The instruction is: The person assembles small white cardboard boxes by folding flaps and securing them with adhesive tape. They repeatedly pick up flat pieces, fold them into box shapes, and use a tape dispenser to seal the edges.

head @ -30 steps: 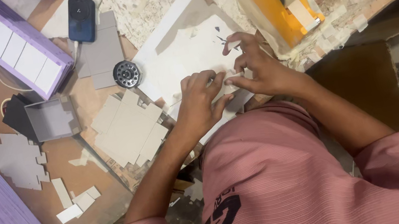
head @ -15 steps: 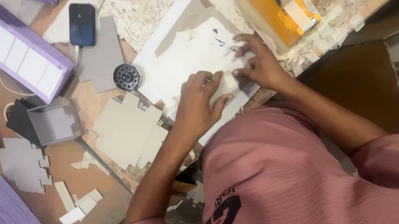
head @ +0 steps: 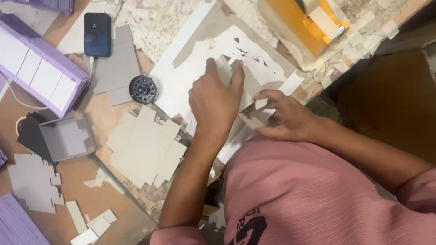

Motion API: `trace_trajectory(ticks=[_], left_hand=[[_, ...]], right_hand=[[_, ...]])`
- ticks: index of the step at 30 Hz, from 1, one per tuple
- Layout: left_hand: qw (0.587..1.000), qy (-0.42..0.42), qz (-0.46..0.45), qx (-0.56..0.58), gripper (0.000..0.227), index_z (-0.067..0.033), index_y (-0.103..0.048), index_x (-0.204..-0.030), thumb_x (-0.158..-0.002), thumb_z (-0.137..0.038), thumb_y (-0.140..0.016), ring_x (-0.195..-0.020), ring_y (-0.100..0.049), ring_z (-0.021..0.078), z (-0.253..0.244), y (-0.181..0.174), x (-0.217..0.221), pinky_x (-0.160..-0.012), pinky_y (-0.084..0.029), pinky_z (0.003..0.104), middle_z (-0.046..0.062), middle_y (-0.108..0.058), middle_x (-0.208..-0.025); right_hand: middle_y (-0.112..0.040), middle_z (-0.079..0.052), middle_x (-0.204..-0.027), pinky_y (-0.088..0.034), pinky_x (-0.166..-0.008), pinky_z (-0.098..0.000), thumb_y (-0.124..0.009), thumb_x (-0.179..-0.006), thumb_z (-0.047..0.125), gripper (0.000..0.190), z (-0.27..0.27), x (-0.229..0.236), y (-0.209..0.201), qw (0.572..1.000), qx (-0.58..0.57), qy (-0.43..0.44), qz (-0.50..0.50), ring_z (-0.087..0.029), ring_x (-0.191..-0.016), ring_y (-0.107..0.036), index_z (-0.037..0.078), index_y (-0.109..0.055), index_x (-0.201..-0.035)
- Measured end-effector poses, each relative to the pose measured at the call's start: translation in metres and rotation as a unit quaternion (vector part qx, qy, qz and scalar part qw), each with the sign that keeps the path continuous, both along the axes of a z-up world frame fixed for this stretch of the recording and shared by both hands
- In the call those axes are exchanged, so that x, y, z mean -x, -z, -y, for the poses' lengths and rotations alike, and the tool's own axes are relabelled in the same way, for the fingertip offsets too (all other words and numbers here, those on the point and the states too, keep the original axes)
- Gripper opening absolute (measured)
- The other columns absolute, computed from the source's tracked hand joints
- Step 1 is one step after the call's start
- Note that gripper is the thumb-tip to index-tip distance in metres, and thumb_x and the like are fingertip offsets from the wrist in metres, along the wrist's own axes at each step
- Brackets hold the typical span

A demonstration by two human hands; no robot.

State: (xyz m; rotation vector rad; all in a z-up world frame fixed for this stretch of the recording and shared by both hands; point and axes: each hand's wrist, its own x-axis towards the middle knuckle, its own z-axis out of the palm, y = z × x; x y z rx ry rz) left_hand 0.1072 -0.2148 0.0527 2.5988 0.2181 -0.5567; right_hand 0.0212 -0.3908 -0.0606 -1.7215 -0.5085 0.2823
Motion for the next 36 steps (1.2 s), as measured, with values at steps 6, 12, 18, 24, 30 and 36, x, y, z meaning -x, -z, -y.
trace_trajectory(ticks=[6, 12, 18, 24, 30, 36], left_hand=[[0.853, 0.425, 0.292, 0.080, 0.040, -0.0160, -0.071, -0.124, -0.088, -0.032, -0.072, -0.113, -0.059, 0.0192, -0.026, 0.011, -0.006, -0.109, -0.034, 0.055, 0.009, -0.062, -0.120], [0.847, 0.494, 0.158, 0.115, 0.057, -0.0073, -0.061, -0.138, -0.091, -0.035, -0.073, -0.098, -0.056, 0.0250, -0.036, 0.030, -0.009, -0.086, -0.038, 0.043, 0.008, -0.060, -0.104], [0.852, 0.471, 0.186, 0.131, 0.055, -0.0076, -0.063, -0.136, -0.088, -0.032, -0.076, -0.097, -0.055, 0.0250, -0.030, 0.026, -0.015, -0.086, -0.037, 0.041, 0.009, -0.058, -0.105], [0.853, 0.477, 0.164, 0.136, 0.054, -0.0061, -0.064, -0.135, -0.088, -0.029, -0.076, -0.096, -0.055, 0.0243, -0.031, 0.027, -0.019, -0.085, -0.037, 0.041, 0.008, -0.057, -0.104], [0.843, 0.488, 0.179, 0.142, 0.054, -0.0055, -0.063, -0.135, -0.089, -0.030, -0.076, -0.098, -0.054, 0.0246, -0.029, 0.029, -0.019, -0.087, -0.037, 0.041, 0.008, -0.057, -0.106], [0.841, 0.503, 0.159, 0.119, 0.053, -0.0048, -0.064, -0.133, -0.087, -0.029, -0.075, -0.097, -0.054, 0.0259, -0.026, 0.029, -0.023, -0.085, -0.036, 0.041, 0.009, -0.056, -0.104]], right_hand=[[-0.073, -0.013, -0.115, -0.064, -0.083, -0.0348, -0.053, -0.098, -0.003, 0.052, 0.013, -0.004, 0.024, 0.954, -0.209, 0.099, -0.193, -0.028, -0.112, -0.072, 0.009, -0.024, -0.139], [-0.069, -0.013, -0.102, -0.056, -0.096, -0.0312, -0.065, -0.097, -0.012, 0.061, 0.015, -0.010, 0.045, 0.950, -0.254, 0.111, -0.142, -0.020, -0.105, -0.067, 0.008, -0.031, -0.143], [-0.071, -0.009, -0.097, -0.058, -0.087, -0.0293, -0.070, -0.094, -0.012, 0.060, 0.009, -0.029, 0.072, 0.912, -0.331, 0.154, -0.187, -0.014, -0.093, -0.069, 0.008, -0.034, -0.137], [-0.073, -0.010, -0.111, -0.056, -0.089, -0.0277, -0.070, -0.089, -0.013, 0.066, 0.008, -0.041, 0.078, 0.902, -0.337, 0.111, -0.244, -0.012, -0.102, -0.067, 0.008, -0.032, -0.138], [-0.073, -0.012, -0.114, -0.055, -0.089, -0.0264, -0.069, -0.086, -0.019, 0.072, 0.013, -0.049, 0.079, 0.913, -0.326, 0.069, -0.237, -0.014, -0.113, -0.065, 0.007, -0.029, -0.140], [-0.074, -0.012, -0.112, -0.057, -0.084, -0.0277, -0.066, -0.084, -0.020, 0.071, 0.014, -0.051, 0.086, 0.903, -0.323, 0.075, -0.275, -0.015, -0.109, -0.068, 0.006, -0.029, -0.138]])
